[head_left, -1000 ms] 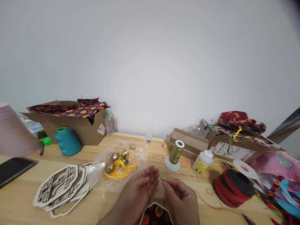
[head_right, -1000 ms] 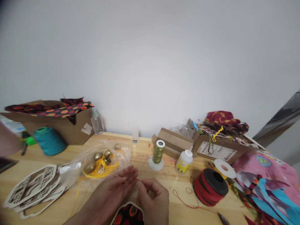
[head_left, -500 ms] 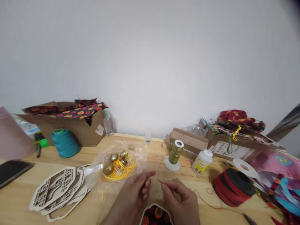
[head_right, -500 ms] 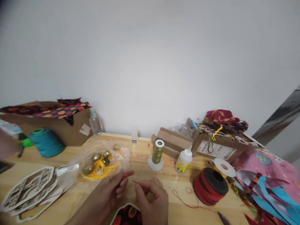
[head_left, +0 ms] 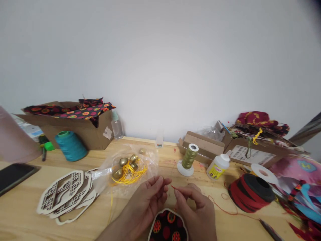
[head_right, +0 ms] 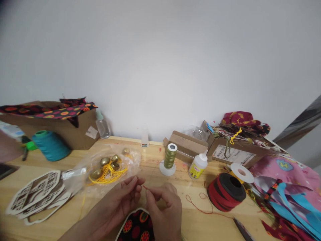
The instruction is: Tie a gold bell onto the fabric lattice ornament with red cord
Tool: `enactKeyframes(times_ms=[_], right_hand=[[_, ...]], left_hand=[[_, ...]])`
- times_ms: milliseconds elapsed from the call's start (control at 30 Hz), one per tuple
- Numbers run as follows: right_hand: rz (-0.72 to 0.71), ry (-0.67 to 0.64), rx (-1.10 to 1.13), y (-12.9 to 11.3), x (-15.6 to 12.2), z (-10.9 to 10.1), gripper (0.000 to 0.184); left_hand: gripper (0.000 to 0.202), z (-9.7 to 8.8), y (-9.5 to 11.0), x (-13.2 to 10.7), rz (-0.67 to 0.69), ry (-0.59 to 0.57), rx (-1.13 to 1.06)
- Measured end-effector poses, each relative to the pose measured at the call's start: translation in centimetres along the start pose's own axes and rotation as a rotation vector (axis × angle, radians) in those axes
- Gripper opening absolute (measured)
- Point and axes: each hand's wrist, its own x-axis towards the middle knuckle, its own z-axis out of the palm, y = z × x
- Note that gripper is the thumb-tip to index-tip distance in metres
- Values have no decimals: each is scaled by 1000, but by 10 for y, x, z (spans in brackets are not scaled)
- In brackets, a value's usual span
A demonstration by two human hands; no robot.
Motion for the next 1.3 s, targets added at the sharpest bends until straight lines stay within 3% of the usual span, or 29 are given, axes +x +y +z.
enactKeyframes(times_ms=[200,400,567,900,1300], right_hand=[[-82,9,6,0,0,0,9],[-152,100,-26,0,1,0,6],[-157,142,-61,-4,1,0,8],[-144,72,-5,-4,-1,-1,9],[-100,62,56,-6,0,0,10]], left_hand=[[16,-2,-3,0,-53,-77,-127],[5,-1,-6,-1,-85,-107,-85],[13,-2,-7,1,-25,-90,63],[18,2,-1,1,163,-24,320],[20,7,2,0,213,19,377]])
